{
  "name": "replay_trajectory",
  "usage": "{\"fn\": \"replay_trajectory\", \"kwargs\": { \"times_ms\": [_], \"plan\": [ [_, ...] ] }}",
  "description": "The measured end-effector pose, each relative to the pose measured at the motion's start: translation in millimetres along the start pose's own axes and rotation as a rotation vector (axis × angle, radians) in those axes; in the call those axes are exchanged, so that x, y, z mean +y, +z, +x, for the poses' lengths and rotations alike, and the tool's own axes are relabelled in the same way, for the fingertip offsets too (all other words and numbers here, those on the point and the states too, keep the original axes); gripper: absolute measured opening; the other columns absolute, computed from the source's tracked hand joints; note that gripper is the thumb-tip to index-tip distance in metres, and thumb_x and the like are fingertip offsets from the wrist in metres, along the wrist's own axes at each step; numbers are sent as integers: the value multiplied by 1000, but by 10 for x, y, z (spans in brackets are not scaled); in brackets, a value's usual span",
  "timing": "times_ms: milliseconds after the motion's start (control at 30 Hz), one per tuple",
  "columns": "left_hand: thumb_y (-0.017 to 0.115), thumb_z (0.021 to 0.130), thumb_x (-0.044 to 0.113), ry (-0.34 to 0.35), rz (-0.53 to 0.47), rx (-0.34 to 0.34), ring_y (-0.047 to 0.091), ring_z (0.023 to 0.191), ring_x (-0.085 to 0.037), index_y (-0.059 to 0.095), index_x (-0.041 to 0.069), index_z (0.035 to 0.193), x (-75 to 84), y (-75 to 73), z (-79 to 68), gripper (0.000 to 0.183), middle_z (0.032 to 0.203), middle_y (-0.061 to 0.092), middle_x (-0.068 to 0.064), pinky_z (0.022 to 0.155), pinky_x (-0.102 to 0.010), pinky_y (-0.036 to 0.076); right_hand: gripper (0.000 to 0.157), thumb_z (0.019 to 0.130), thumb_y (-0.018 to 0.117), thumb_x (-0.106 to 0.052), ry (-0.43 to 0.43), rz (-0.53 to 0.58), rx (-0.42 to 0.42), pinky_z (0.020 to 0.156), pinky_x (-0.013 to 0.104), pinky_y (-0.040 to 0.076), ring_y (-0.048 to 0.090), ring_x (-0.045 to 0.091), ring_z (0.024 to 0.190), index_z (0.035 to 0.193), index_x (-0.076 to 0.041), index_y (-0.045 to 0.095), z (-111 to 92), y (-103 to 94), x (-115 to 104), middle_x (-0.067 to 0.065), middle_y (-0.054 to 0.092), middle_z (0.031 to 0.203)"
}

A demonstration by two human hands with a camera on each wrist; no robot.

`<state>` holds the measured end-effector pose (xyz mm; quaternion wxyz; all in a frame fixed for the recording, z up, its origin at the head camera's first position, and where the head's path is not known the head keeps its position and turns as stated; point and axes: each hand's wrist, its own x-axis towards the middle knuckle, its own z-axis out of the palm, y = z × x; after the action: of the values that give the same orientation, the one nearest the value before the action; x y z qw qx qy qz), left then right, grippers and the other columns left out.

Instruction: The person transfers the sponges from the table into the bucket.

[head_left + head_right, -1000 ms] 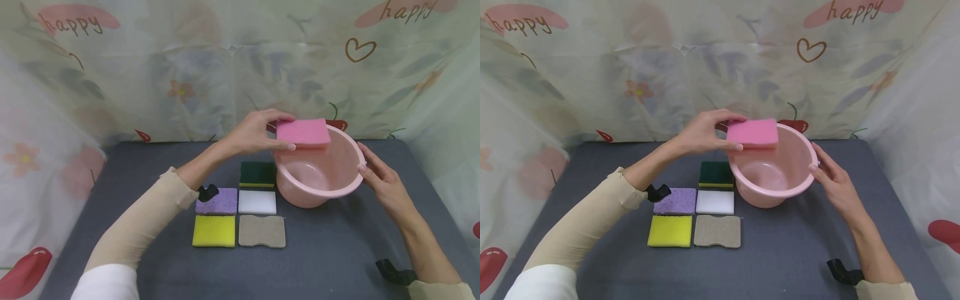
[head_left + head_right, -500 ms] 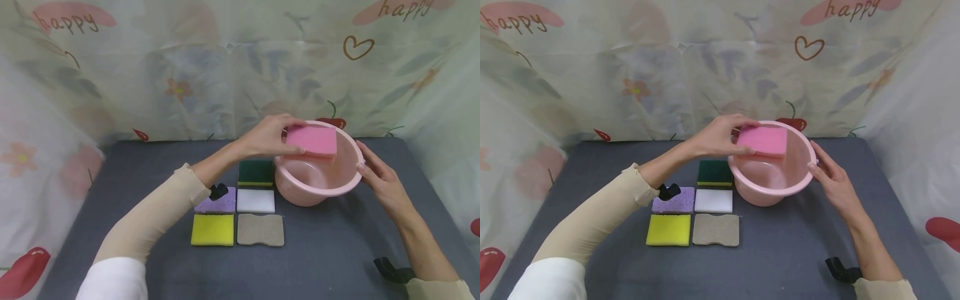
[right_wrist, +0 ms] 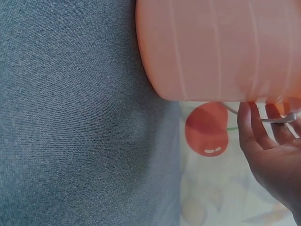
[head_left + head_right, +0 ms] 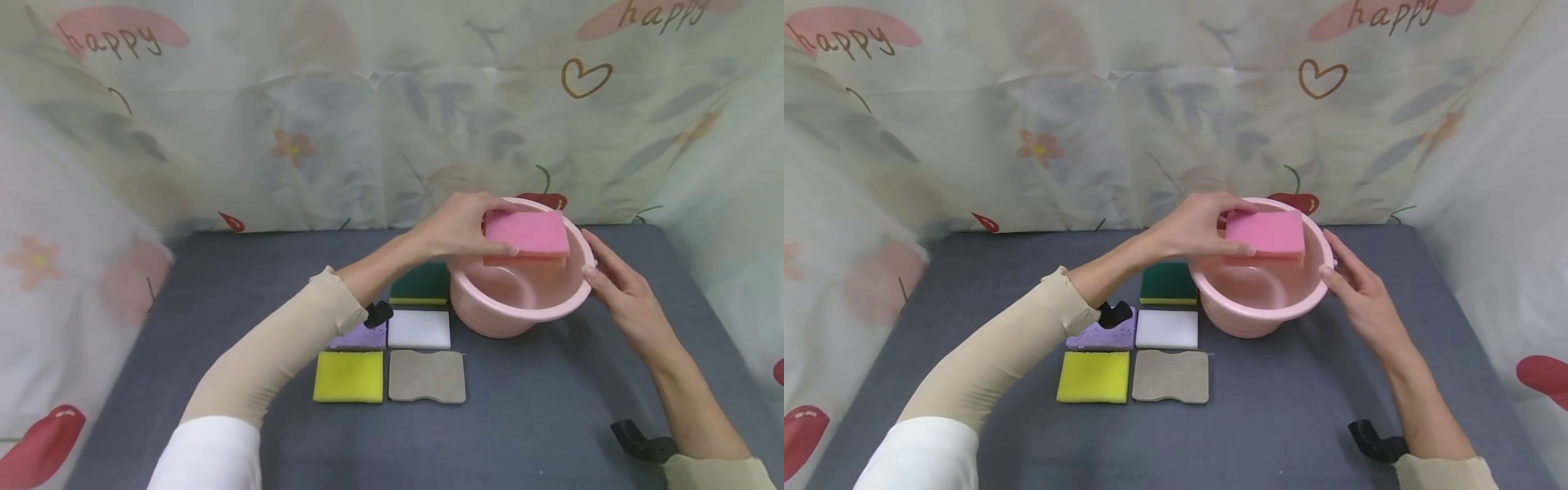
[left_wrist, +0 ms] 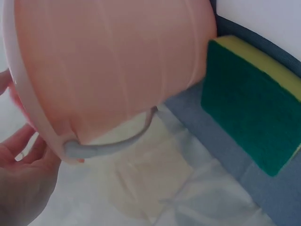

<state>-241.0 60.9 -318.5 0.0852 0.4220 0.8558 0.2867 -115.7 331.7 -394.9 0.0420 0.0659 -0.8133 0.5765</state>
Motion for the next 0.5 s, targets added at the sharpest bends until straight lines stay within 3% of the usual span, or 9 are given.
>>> {"fn": "replay_trajectory", "kwargs": {
  "times_ms": [233,500],
  "plan": [
    [80,81,41,36,64,-3,57,108,-8,63,13,133,75,107,81,61,125,66,2,84,-14,43,56,105,50,-14,-6,-26,13,88,8,44,45,0,127,157,-21,31,-12,8,4,4,33,159],
    [81,78,49,15,114,-21,56,111,-8,65,14,131,136,204,124,65,124,66,5,86,-14,42,56,104,50,-13,-14,6,16,89,8,45,46,0,126,157,-20,32,-26,10,11,4,33,159]
  ]
}}
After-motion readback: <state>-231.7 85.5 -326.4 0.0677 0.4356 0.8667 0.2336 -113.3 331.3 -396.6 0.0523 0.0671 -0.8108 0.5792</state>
